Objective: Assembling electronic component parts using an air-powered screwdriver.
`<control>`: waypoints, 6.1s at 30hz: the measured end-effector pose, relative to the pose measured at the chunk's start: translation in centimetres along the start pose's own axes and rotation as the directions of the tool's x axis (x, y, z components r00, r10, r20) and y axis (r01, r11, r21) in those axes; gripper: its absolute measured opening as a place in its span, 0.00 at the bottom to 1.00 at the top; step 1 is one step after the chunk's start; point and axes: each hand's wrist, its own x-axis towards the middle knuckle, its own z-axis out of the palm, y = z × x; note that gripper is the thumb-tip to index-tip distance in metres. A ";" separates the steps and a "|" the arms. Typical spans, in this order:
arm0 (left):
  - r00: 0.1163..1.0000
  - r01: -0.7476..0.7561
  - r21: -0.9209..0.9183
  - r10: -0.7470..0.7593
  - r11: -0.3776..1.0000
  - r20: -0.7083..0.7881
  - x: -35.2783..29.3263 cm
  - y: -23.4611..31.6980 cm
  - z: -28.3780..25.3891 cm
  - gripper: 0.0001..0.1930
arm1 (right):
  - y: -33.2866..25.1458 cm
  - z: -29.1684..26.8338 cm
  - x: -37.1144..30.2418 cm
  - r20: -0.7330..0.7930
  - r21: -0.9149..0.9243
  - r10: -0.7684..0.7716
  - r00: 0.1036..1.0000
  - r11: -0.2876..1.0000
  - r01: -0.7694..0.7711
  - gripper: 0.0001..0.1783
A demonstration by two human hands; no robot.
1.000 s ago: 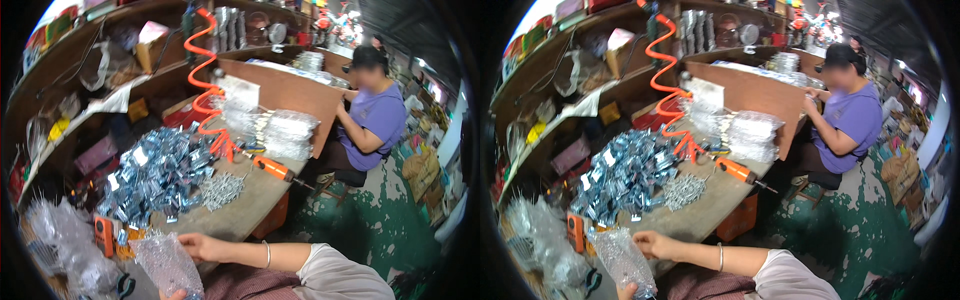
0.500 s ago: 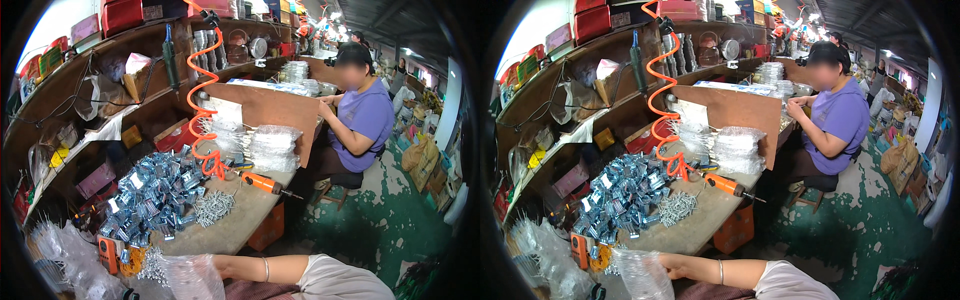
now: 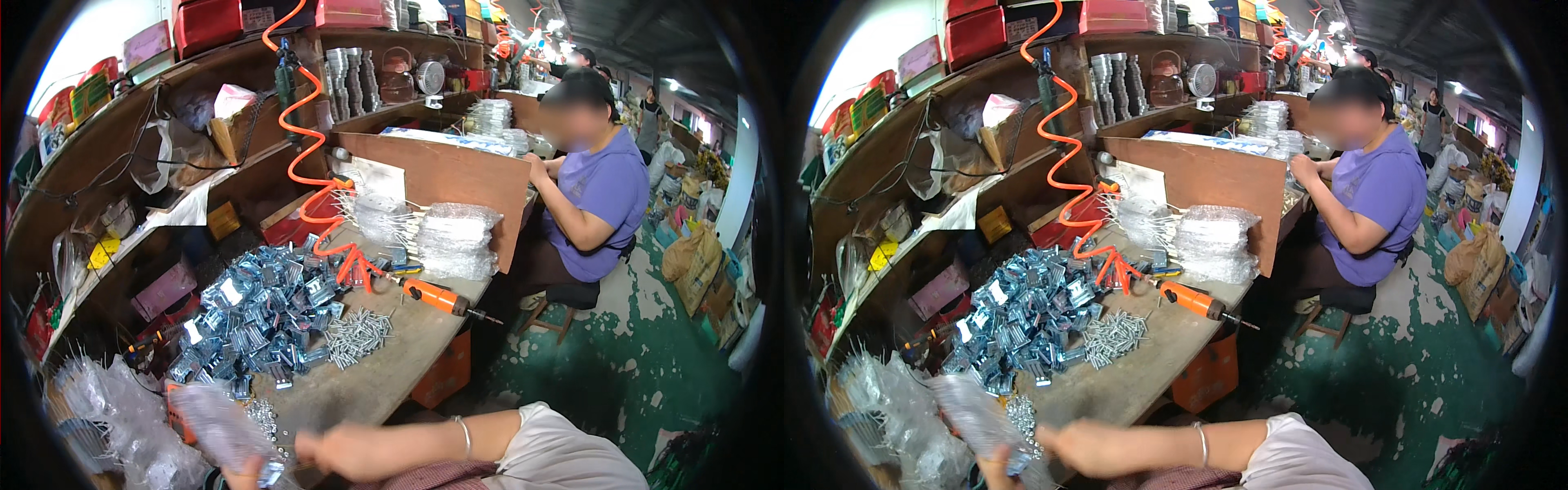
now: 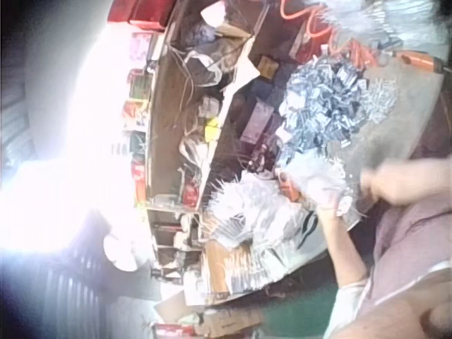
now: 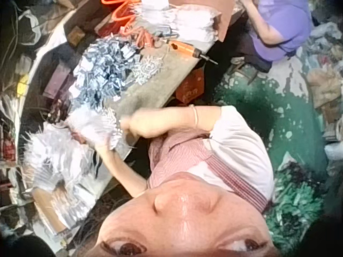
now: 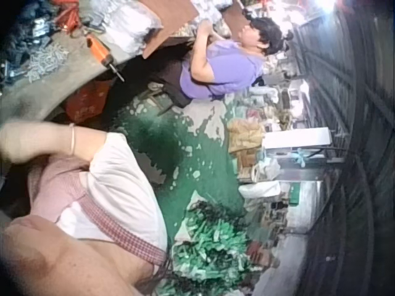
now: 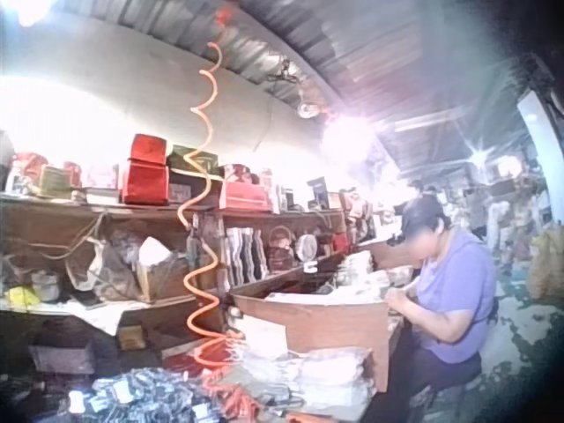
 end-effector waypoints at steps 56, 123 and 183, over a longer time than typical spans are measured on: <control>0.856 -0.496 0.248 0.516 0.832 -0.020 -4.5 2.0 1.3 0.28 | 1.0 3.9 3.3 -0.455 -0.174 -0.135 0.880 0.983 0.061 0.32; 0.954 -0.259 0.891 0.044 -0.372 0.296 6.6 6.2 -25.9 0.34 | 9.0 4.1 0.6 -0.491 -0.348 -0.331 0.806 0.923 0.167 0.06; 0.666 0.745 -0.356 -0.603 0.564 0.438 -8.0 -0.9 6.6 0.18 | 12.9 -9.2 8.6 -0.187 -0.770 -0.255 0.949 0.638 0.020 0.22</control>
